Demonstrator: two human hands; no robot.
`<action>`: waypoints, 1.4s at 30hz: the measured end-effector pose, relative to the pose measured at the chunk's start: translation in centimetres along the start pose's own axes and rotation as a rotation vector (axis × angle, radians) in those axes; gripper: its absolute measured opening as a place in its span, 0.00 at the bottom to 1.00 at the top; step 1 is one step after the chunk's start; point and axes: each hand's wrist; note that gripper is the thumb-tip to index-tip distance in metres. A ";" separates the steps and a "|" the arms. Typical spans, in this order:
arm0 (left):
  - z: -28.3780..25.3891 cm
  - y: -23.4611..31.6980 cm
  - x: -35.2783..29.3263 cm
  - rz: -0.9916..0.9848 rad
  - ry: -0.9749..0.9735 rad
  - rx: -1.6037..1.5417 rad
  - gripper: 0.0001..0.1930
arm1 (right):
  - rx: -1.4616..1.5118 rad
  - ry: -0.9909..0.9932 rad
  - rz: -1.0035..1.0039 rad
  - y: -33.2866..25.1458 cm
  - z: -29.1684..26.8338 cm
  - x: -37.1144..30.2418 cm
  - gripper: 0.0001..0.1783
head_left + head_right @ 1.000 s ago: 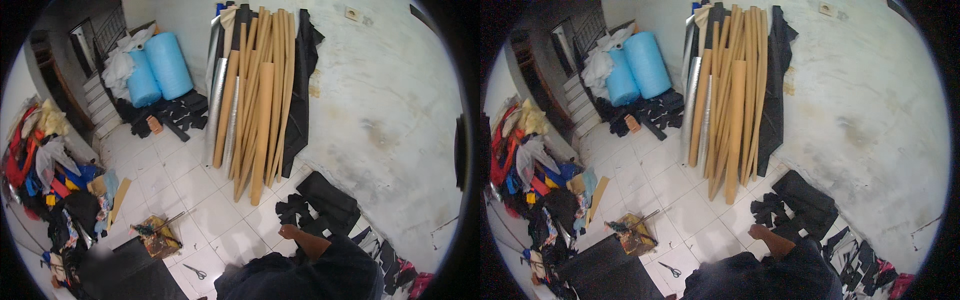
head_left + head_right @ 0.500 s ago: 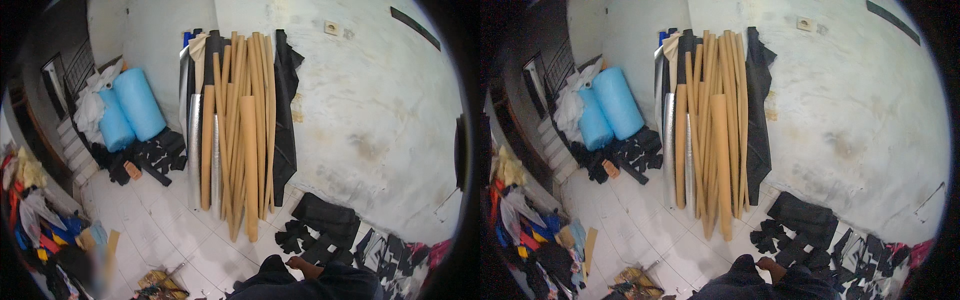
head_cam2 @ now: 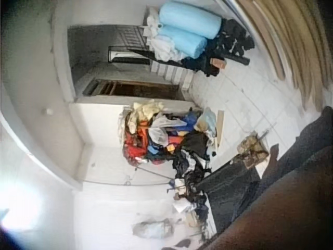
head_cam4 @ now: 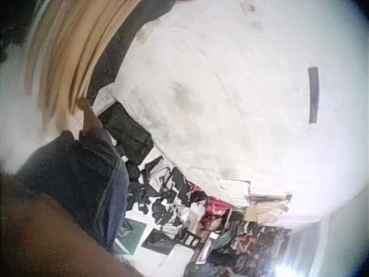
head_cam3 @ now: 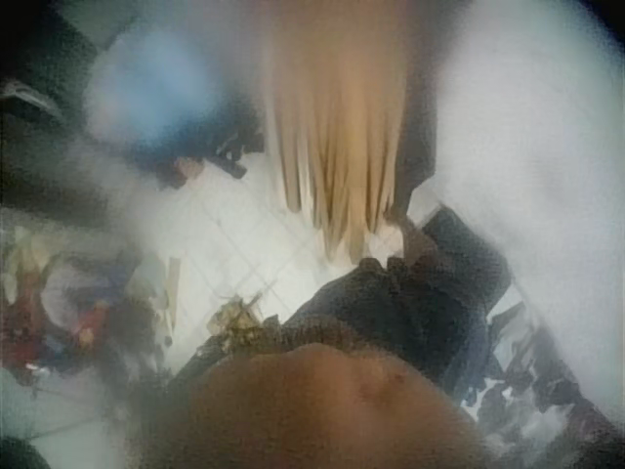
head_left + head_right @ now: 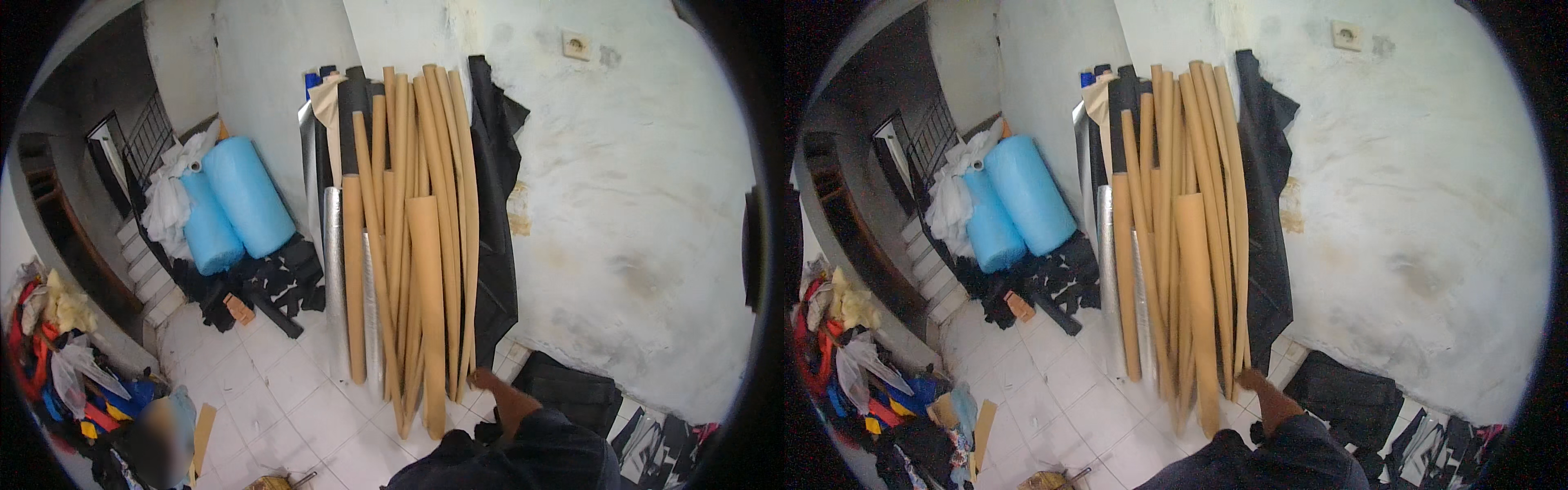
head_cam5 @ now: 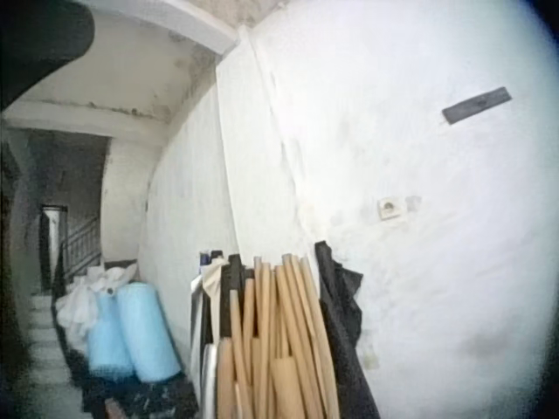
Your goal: The person cuts a large sheet of black fabric on the floor using shears. They repeatedly fold, align, and cut the material into smaller rectangular pieces, using a wooden dowel as a straight edge guide.
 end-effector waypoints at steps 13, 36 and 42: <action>7.8 6.1 -5.8 -0.152 -0.011 -0.009 0.16 | 0.413 0.893 0.069 -9.8 -32.2 17.1 0.30; 11.2 5.7 -15.2 -0.823 -0.209 -0.267 0.30 | 0.643 0.320 -0.308 -27.1 -24.1 15.0 0.27; 10.2 3.5 -16.4 -1.004 -0.289 -0.389 0.35 | 0.329 0.352 0.069 -32.0 -25.3 21.5 0.38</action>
Point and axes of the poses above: each hand's wrist, its own x-axis towards the middle knuckle, its own z-axis out of the palm, y = z × x, and after that the axes turned 1 degree about y, right-handed
